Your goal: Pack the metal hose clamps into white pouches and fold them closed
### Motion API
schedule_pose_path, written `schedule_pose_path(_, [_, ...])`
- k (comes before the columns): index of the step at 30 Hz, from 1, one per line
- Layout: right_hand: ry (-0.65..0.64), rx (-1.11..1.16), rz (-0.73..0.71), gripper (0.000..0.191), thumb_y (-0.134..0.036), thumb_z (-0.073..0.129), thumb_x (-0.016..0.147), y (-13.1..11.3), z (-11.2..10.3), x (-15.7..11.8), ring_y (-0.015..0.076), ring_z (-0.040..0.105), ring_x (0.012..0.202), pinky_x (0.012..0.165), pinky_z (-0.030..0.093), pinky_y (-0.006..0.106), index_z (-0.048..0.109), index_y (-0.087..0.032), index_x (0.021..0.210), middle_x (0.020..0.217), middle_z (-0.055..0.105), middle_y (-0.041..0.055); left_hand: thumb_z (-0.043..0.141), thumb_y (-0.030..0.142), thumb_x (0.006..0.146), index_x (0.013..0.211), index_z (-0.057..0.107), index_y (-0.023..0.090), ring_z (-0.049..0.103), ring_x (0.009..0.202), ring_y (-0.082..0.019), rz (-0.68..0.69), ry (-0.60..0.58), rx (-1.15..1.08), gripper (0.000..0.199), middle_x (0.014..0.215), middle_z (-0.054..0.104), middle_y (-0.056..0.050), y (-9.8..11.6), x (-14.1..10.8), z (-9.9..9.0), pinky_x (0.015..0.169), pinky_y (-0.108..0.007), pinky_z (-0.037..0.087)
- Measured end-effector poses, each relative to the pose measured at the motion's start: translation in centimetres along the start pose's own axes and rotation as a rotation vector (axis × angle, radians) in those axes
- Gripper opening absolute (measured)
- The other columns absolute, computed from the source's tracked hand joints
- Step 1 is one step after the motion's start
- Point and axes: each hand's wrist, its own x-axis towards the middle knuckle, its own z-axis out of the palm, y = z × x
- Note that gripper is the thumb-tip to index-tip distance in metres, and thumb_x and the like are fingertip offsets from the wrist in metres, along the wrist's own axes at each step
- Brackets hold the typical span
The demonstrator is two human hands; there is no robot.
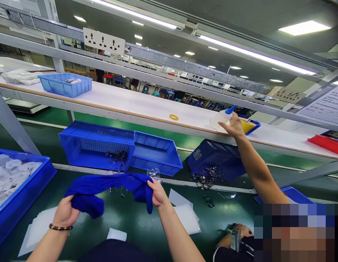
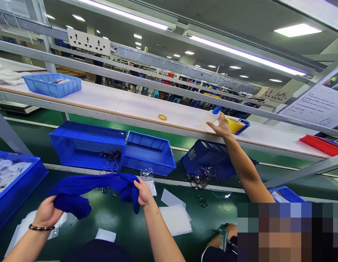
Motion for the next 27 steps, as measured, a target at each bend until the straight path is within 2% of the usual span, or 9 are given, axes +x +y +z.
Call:
schedule_pose_path(3, [0.005, -0.041, 0.056, 0.035, -0.031, 0.071, 0.066, -0.1, -0.9, -0.7, 0.0197, 0.064, 0.076, 0.070, 0.049, 0.031, 0.061, -0.017, 0.096, 0.081, 0.068, 0.0040, 0.050, 0.021, 0.080, 0.111, 0.060, 0.018, 0.060, 0.101, -0.019, 0.073, 0.128, -0.132, 0.033, 0.100, 0.070, -0.004, 3.3, -0.2, 0.0, 0.094, -0.032, 0.046])
schedule_pose_path(7, [-0.010, -0.050, 0.128, 0.033, -0.030, 0.072, 0.065, 0.5, -0.9, -1.2, 0.0181, 0.064, 0.071, 0.070, 0.049, 0.031, 0.061, -0.016, 0.092, 0.078, 0.068, 0.0037, 0.044, 0.017, 0.085, 0.116, 0.056, 0.017, 0.059, 0.103, -0.017, 0.142, 0.176, -0.125, 0.033, 0.105, 0.068, -0.005, 5.5, -1.0, 0.8, 0.098, -0.034, 0.043])
schedule_pose_path(11, [-0.015, -0.048, 0.182, 0.034, -0.032, 0.072, 0.066, 1.0, -0.4, -1.2, 0.0192, 0.064, 0.072, 0.070, 0.049, 0.033, 0.061, -0.016, 0.093, 0.078, 0.069, 0.0046, 0.039, 0.010, 0.086, 0.114, 0.055, 0.011, 0.061, 0.097, -0.015, 0.127, 0.238, -0.085, 0.032, 0.100, 0.069, -0.006, 6.1, -1.1, 1.5, 0.095, -0.034, 0.046])
schedule_pose_path(16, [-0.028, -0.048, 0.213, 0.035, -0.032, 0.070, 0.069, 0.7, 0.0, -1.7, 0.0191, 0.065, 0.074, 0.071, 0.049, 0.033, 0.060, -0.015, 0.098, 0.079, 0.069, 0.0053, 0.037, 0.011, 0.087, 0.111, 0.055, 0.009, 0.060, 0.100, -0.017, 0.111, 0.311, -0.075, 0.030, 0.095, 0.070, -0.006, 6.4, -1.0, 1.6, 0.094, -0.038, 0.047])
schedule_pose_path(21, [-0.048, -0.048, 0.234, 0.033, -0.033, 0.069, 0.071, 0.4, 0.2, -2.1, 0.0186, 0.064, 0.072, 0.070, 0.049, 0.033, 0.061, -0.015, 0.098, 0.078, 0.068, 0.0049, 0.041, 0.012, 0.085, 0.112, 0.054, 0.010, 0.060, 0.100, -0.019, 0.132, 0.270, -0.042, 0.030, 0.097, 0.069, -0.006, 6.5, -1.1, 1.1, 0.094, -0.039, 0.047])
schedule_pose_path(27, [-0.086, -0.062, 0.236, 0.032, -0.033, 0.068, 0.071, 0.7, 0.5, -2.0, 0.0172, 0.063, 0.072, 0.071, 0.048, 0.032, 0.060, -0.017, 0.098, 0.080, 0.068, 0.0036, 0.040, 0.012, 0.085, 0.113, 0.052, 0.009, 0.061, 0.098, -0.018, 0.146, 0.246, -0.047, 0.031, 0.100, 0.068, -0.006, 6.8, -0.9, 0.7, 0.091, -0.035, 0.049])
